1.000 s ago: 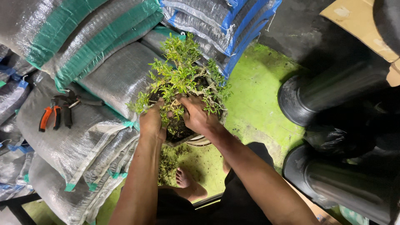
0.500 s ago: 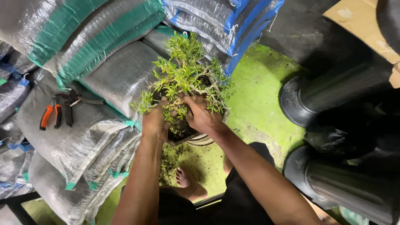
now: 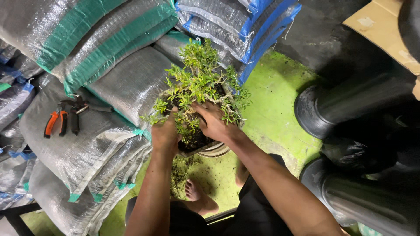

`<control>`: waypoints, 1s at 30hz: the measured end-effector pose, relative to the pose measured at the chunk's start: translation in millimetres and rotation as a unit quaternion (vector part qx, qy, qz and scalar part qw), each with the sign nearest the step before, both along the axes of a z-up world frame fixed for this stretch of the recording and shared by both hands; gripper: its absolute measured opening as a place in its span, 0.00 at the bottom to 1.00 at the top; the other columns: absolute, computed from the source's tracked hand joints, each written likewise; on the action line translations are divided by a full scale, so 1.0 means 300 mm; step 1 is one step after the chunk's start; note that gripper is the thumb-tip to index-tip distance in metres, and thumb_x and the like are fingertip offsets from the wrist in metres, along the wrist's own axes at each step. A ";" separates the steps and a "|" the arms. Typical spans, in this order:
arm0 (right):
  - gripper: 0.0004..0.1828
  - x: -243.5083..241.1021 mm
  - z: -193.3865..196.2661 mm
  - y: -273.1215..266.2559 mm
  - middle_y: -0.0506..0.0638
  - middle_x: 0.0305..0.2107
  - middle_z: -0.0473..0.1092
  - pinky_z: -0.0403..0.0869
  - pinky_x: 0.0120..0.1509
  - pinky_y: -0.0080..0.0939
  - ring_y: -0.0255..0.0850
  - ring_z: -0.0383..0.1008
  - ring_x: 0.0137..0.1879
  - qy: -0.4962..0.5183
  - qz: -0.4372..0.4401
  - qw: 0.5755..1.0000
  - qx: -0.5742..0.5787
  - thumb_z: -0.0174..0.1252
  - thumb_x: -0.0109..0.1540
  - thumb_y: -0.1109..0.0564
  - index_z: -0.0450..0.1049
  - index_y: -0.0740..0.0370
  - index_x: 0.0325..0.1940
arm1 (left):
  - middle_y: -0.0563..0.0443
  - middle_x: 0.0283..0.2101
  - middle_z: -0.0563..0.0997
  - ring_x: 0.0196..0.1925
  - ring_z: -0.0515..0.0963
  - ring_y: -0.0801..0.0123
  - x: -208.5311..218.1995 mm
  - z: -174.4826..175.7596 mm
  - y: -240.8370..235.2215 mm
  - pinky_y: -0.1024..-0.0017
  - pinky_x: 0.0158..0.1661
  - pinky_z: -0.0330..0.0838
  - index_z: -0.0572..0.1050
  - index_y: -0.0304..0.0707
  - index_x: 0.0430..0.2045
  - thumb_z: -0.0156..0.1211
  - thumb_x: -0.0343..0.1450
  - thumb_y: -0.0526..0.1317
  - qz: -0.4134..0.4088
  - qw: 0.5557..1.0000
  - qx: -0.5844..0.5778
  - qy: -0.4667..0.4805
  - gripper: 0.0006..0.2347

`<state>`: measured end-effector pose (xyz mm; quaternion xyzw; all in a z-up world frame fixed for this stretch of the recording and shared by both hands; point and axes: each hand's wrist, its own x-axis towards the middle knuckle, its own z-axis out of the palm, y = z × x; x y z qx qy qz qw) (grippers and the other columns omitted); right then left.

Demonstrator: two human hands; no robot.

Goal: The person trims a small potted plant by hand, removing leaves and small branches. They then use pruning shears to cut additional branches and clean up the soil surface around the plant base.

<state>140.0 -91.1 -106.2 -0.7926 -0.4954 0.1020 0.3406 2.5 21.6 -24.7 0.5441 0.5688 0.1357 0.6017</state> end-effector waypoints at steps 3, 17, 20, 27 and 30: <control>0.31 -0.012 0.014 0.008 0.69 0.40 0.77 0.79 0.42 0.65 0.69 0.81 0.44 -0.029 0.002 1.000 -0.010 0.53 0.67 0.60 0.61 0.55 0.76 | 0.31 0.44 0.79 0.36 0.88 0.61 0.028 -0.107 0.050 0.57 0.46 0.81 0.75 0.14 0.44 0.68 0.74 0.53 0.014 1.000 -0.006 -0.016 0.28; 0.37 -0.001 -0.333 0.111 0.55 0.28 0.79 0.78 0.35 0.58 0.56 0.83 0.33 -0.140 -0.034 0.985 -0.092 0.66 0.57 0.49 0.68 0.42 0.72 | 0.24 0.45 0.76 0.38 0.81 0.49 0.009 -0.061 0.028 0.51 0.48 0.78 0.76 0.15 0.35 0.69 0.74 0.56 0.001 1.000 0.009 0.016 0.28; 0.38 0.026 -0.422 0.154 0.54 0.26 0.79 0.78 0.33 0.55 0.56 0.82 0.31 -0.155 -0.051 0.979 -0.120 0.63 0.59 0.46 0.66 0.37 0.75 | 0.23 0.44 0.77 0.34 0.81 0.50 0.009 -0.058 0.030 0.51 0.49 0.80 0.76 0.17 0.34 0.69 0.75 0.55 0.005 1.000 0.003 0.011 0.27; 0.24 0.008 -0.287 0.118 0.62 0.17 0.75 0.79 0.36 0.58 0.62 0.81 0.26 -0.120 -0.053 0.990 -0.057 0.61 0.60 0.47 0.77 0.44 0.62 | 0.24 0.50 0.75 0.46 0.80 0.51 0.014 -0.037 0.017 0.49 0.51 0.75 0.74 0.17 0.42 0.68 0.76 0.52 -0.002 1.000 0.004 0.003 0.25; 0.10 -0.043 -0.066 0.089 0.58 0.12 0.73 0.76 0.29 0.51 0.57 0.78 0.20 -0.156 -0.057 0.985 -0.054 0.61 0.58 0.46 0.82 0.50 0.38 | 0.19 0.57 0.72 0.51 0.79 0.46 0.011 -0.017 0.013 0.45 0.55 0.73 0.74 0.16 0.39 0.66 0.77 0.50 -0.004 1.000 0.015 -0.019 0.23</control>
